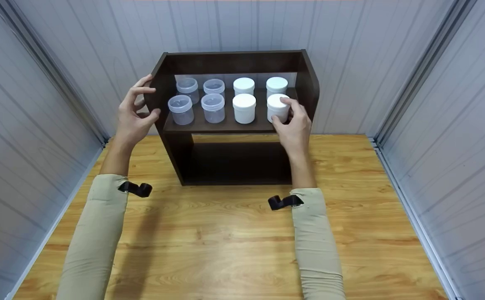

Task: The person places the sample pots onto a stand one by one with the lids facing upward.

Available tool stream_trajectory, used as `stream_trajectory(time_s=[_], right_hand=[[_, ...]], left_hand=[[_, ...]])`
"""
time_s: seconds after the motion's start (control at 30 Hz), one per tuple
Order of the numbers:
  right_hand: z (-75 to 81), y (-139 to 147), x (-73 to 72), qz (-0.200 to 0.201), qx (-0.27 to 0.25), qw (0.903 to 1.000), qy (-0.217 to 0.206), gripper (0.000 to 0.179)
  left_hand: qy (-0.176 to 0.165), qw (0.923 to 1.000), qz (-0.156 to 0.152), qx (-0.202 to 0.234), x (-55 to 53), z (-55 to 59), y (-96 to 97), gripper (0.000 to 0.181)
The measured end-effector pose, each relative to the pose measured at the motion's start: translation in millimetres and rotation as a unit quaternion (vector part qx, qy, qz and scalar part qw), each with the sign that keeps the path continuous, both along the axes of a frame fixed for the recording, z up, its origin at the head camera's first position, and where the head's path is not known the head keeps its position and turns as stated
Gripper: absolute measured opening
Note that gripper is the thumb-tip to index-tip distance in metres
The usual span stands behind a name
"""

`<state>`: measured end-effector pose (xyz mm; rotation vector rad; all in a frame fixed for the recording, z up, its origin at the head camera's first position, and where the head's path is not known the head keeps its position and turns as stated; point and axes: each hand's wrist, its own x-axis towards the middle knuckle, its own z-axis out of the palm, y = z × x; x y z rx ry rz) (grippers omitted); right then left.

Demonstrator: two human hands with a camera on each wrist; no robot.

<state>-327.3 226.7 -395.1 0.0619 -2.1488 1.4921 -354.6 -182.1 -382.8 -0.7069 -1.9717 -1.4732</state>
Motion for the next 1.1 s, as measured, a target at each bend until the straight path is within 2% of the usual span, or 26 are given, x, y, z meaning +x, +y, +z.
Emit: stream_trajectory(time_s=[0.33,0.57,0.73,0.87,1.1], right_hand=[[-0.4,0,0.0,0.003,0.014,0.9999,0.005,0.053],[-3.2,1,10.2,0.002,0.015,0.9997,0.021,0.053],[-5.3,2,20.0,-0.007,0.030,0.9983,0.050,0.047],[-6.3,1,27.8,-0.020,0.042,0.9946,0.093,0.040],[-14.0,-3,41.9,0.003,0.050,0.9869,0.153,0.022]], left_hand=[[0.007,0.9998,0.013,-0.010,1.6,0.1,0.5,0.045],[0.010,0.9989,0.028,-0.036,6.5,2.3,0.1,0.044],[-0.002,0.9963,0.063,-0.059,15.1,7.8,0.5,0.044],[-0.002,0.9918,0.097,-0.083,23.2,8.5,0.3,0.047],[-0.012,0.9822,0.157,-0.103,45.5,-10.0,-9.9,0.055]])
